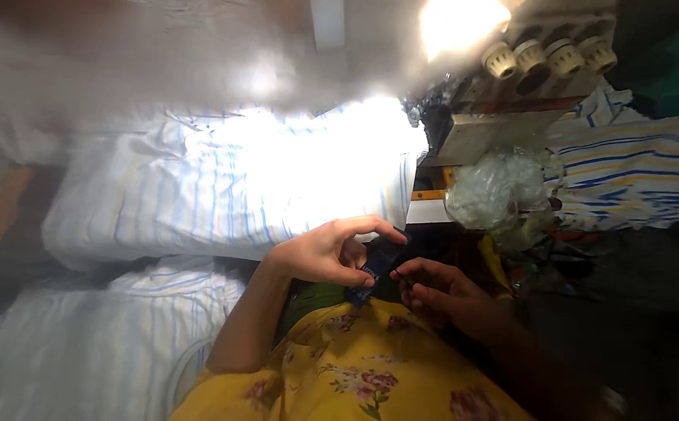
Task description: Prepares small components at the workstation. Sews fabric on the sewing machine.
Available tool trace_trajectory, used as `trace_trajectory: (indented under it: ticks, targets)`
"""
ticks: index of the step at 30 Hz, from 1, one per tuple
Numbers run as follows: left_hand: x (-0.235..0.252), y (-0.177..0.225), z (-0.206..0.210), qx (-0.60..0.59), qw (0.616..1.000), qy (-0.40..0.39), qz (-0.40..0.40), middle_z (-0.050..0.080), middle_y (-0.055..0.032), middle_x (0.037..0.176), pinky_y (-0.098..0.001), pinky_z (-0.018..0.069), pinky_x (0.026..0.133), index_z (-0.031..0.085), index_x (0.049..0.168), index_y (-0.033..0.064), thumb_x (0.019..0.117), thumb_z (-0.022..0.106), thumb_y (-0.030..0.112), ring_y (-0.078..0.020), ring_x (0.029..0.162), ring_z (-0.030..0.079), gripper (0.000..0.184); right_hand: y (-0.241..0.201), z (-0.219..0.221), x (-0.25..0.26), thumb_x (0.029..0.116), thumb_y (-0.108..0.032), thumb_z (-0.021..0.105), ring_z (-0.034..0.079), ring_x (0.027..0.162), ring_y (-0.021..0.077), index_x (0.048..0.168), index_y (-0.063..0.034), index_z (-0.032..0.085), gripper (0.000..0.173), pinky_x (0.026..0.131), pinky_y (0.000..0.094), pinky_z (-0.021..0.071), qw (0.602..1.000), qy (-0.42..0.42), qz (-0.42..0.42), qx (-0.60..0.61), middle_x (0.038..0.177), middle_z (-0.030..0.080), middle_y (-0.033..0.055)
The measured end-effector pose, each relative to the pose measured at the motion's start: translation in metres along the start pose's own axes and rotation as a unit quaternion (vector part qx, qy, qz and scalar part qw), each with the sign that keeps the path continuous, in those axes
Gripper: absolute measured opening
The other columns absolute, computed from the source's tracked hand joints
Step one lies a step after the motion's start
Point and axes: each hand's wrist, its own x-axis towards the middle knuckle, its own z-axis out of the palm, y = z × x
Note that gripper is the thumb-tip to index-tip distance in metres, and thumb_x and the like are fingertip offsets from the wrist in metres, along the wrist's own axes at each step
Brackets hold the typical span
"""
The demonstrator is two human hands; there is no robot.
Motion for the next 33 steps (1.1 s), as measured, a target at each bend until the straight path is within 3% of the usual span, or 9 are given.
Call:
trace_trajectory:
  ticks: [2,9,12,14,18,29,33]
  targets:
    - [0.001,0.002,-0.001,-0.007,1.0,0.002,-0.01,0.064,-0.0002,0.099,-0.01,0.0495,0.059,0.054,0.134,0.0,0.087,0.071,0.003,0.0055,0.066,0.056,0.05,-0.001,0.003,0.004,0.1025,-0.029,0.059,0.053,0.061,-0.0075,0.122,-0.0163,0.066,0.024,0.051,0.0084,0.0438,1.0,0.003,0.003,0.023,0.09,0.066,-0.0116]
    - [0.005,0.005,-0.004,-0.007,1.0,-0.006,-0.006,0.064,-0.0033,0.107,-0.0117,0.0514,0.058,0.054,0.135,-0.0006,0.0867,0.071,0.001,0.0033,0.067,0.058,0.051,-0.001,0.008,0.015,0.102,-0.028,0.059,0.044,0.055,-0.0095,0.115,-0.0143,0.069,0.021,0.046,0.007,0.0347,0.998,0.012,0.008,0.064,0.085,0.065,-0.0117]
    - [0.006,0.001,-0.004,-0.022,1.0,-0.021,0.008,0.061,-0.0098,0.124,-0.0138,0.0519,0.058,0.052,0.138,-0.0033,0.0853,0.071,-0.001,0.0013,0.069,0.059,0.056,-0.001,0.01,0.017,0.1014,-0.029,0.061,0.045,0.054,-0.0092,0.111,-0.0155,0.069,0.019,0.046,0.0074,0.0354,0.998,0.021,0.004,0.067,0.085,0.066,-0.0113]
    - [0.007,0.002,-0.003,-0.028,0.999,-0.029,0.006,0.059,-0.0101,0.128,-0.0138,0.0521,0.06,0.051,0.138,-0.0038,0.0852,0.07,-0.002,0.0015,0.071,0.059,0.057,-0.003,0.011,0.018,0.1006,-0.029,0.062,0.045,0.054,-0.0094,0.108,-0.016,0.069,0.017,0.046,0.0072,0.0356,0.997,0.02,0.006,0.074,0.084,0.066,-0.011]
    - [0.008,0.006,-0.001,-0.021,0.999,-0.028,0.004,0.061,-0.005,0.12,-0.0106,0.0506,0.061,0.052,0.136,-0.004,0.0852,0.069,-0.003,0.0057,0.072,0.057,0.053,-0.004,0.012,0.021,0.1005,-0.027,0.062,0.045,0.054,-0.0093,0.104,-0.0166,0.069,0.013,0.046,0.0073,0.0354,0.996,0.008,0.017,0.084,0.084,0.067,-0.0106]
    - [0.009,0.007,-0.001,-0.031,0.999,-0.033,0.007,0.06,-0.0059,0.123,-0.0112,0.0518,0.064,0.05,0.137,-0.0048,0.0859,0.068,-0.004,0.0049,0.075,0.058,0.054,-0.004,0.013,0.022,0.1006,-0.027,0.062,0.043,0.052,-0.01,0.101,-0.0173,0.068,0.011,0.045,0.0069,0.0338,0.993,0.007,0.017,0.114,0.081,0.065,-0.0111]
    - [0.008,0.007,-0.002,-0.022,0.999,-0.028,0.005,0.064,-0.0047,0.113,-0.0113,0.0519,0.062,0.05,0.138,-0.003,0.087,0.069,-0.002,0.0044,0.072,0.059,0.054,-0.004,0.013,0.022,0.101,-0.027,0.061,0.044,0.052,-0.0103,0.103,-0.0177,0.069,0.012,0.045,0.007,0.0341,0.994,0.003,0.01,0.113,0.081,0.067,-0.0116]
